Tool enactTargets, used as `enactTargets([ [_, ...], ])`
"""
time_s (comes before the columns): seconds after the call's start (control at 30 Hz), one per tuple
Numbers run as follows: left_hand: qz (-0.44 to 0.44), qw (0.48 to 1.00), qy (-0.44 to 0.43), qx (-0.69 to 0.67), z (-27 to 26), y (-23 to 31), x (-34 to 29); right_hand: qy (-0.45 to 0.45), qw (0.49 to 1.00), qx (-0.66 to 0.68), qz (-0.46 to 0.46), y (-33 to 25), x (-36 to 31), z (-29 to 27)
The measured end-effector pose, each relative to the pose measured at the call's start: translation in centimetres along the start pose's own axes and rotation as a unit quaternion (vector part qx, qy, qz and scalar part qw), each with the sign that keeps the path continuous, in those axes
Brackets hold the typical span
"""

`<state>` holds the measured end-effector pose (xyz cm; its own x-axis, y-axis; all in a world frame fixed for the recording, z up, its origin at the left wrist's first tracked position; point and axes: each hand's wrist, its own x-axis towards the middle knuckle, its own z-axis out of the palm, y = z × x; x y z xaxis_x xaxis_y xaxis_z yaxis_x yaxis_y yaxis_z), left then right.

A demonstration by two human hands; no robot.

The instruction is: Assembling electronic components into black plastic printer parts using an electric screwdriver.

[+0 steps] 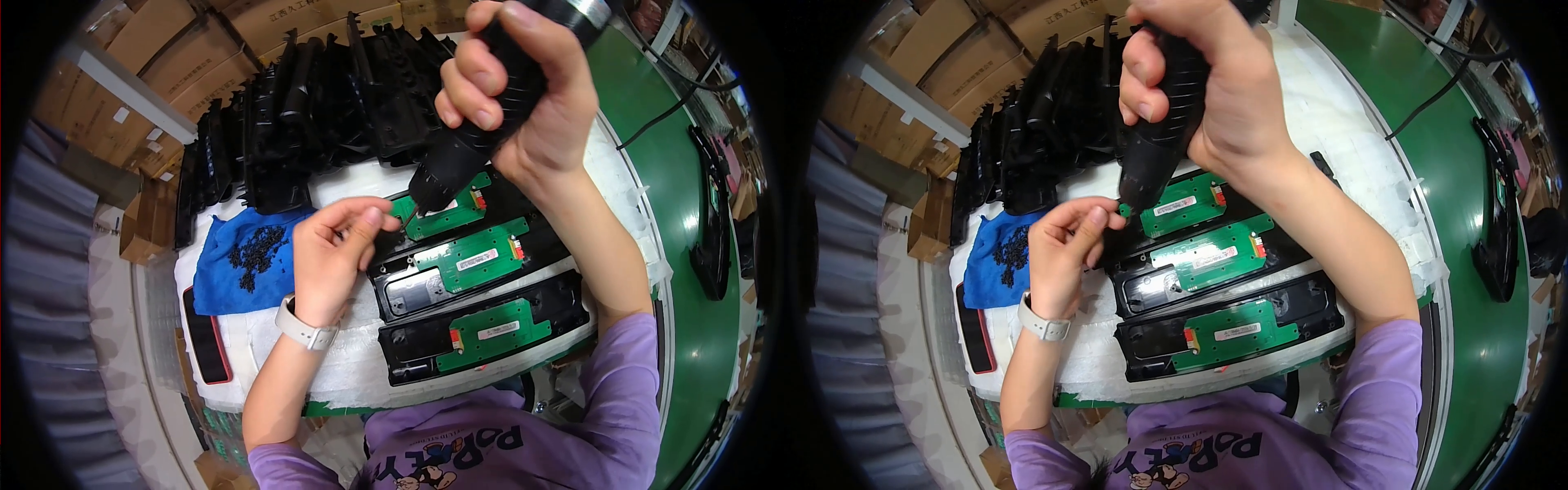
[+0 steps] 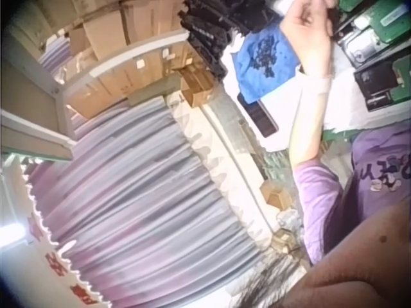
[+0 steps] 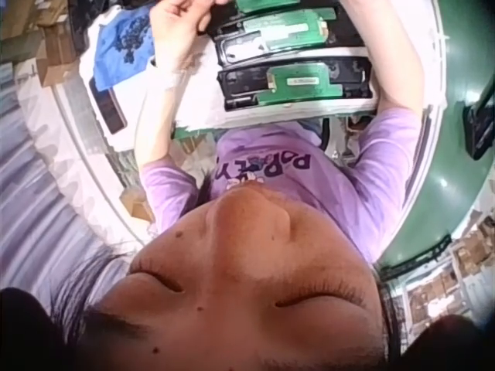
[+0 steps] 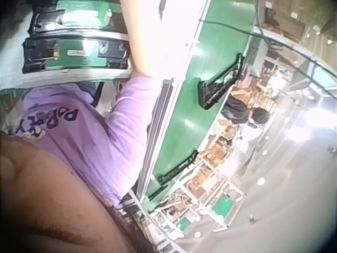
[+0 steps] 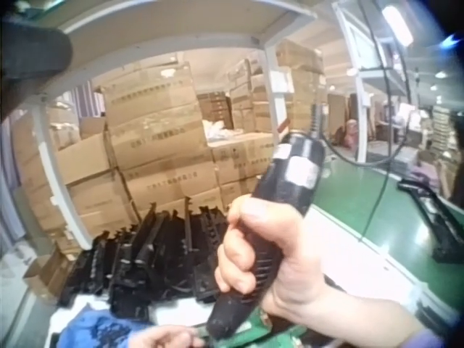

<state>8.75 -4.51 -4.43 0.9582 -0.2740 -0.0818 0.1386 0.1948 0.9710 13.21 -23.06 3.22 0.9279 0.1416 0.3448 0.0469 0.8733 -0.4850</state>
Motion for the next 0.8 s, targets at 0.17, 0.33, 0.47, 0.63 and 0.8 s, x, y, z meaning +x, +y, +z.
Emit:
enactTargets([
  [0.17,0.042,0.985,0.095,0.136,-1.6,-0.7,0.9,-0.074,0.927,-0.359,-0.079,1.1,1.4,-1.8],
  [0.33,0.08,0.983,0.056,0.155,-2.1,-2.5,1.4,-0.065,0.927,-0.362,-0.074,2.1,1.8,-2.6],
  [0.47,0.042,0.986,0.065,0.147,-1.9,-2.1,1.5,-0.066,0.931,-0.354,-0.063,2.5,2.1,-3.2],
  [0.63,0.037,0.989,0.064,0.128,-2.0,-2.3,1.7,-0.106,0.926,-0.363,-0.01,3.4,3.3,-2.5],
  [0.8,0.01,0.992,0.061,0.11,-1.9,-1.9,1.6,-0.124,0.915,-0.384,-0.004,3.7,3.4,-2.0],
])
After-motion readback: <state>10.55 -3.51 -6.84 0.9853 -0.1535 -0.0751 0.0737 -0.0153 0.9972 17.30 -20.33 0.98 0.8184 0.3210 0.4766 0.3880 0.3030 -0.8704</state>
